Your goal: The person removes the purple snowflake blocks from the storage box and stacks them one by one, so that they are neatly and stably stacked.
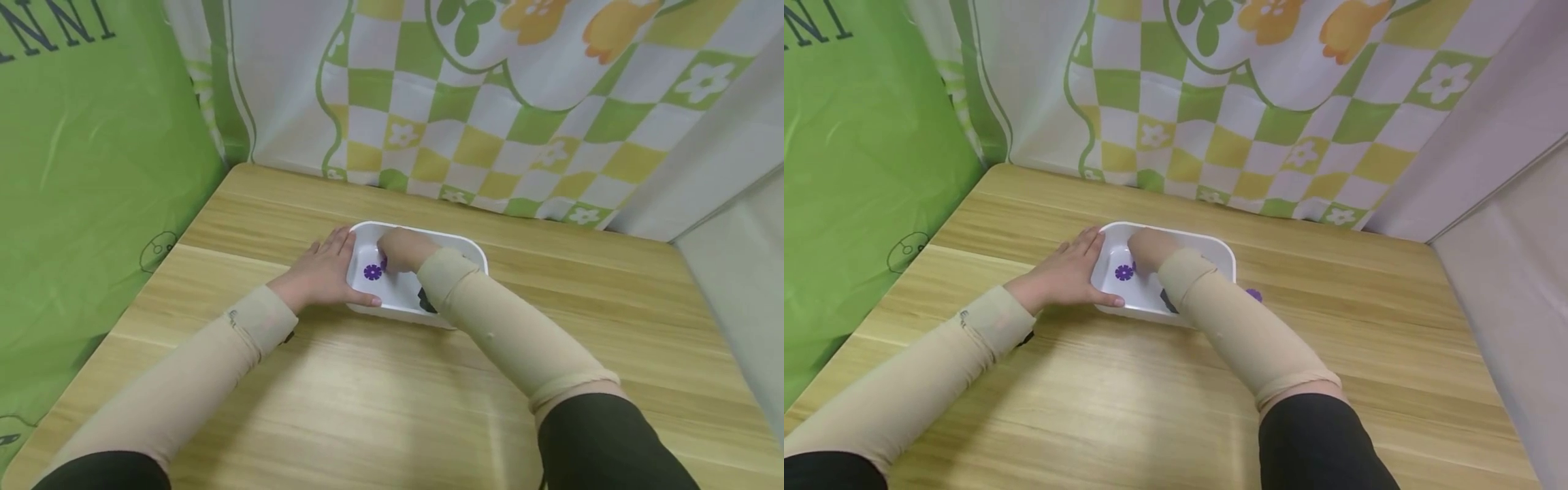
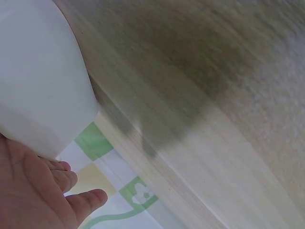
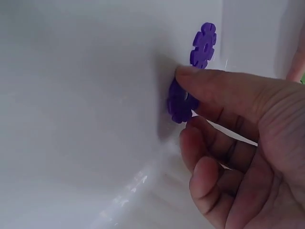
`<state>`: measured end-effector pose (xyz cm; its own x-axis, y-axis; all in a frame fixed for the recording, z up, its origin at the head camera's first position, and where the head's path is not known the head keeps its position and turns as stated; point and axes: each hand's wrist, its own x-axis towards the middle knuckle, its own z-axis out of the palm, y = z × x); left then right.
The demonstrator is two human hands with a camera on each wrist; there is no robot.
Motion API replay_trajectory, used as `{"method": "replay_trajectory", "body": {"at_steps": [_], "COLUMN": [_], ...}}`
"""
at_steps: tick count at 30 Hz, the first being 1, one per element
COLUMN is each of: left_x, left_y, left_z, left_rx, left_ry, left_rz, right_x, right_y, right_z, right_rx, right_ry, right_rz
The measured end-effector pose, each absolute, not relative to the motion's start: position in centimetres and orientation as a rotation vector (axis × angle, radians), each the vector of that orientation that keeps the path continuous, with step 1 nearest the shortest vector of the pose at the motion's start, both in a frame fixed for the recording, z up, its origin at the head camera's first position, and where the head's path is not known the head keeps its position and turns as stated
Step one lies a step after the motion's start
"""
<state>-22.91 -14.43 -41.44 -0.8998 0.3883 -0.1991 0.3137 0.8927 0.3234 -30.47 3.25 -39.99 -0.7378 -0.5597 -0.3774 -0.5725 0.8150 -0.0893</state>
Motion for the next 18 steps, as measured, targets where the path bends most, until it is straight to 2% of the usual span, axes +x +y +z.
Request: {"method": "replay_trajectory", "body": {"at_steps": [8,18], "left_x": [-22.9,-22.9], "left_y": [-14.4,-14.3], "left_z": [-41.3,-41.7], "left_rx": [0.528,0.518], "left_ry": [2.807,2.804], "left_rz": [0.411,0.437], "right_x": [-30.3,-31.4], "right_y": [4.4,7.6], "right_z": [-39.6,-39.5], "right_rx": [-0.814,-0.692], "right_ry": [2.574,2.415], "right_rz": [0.000,-0.444]}}
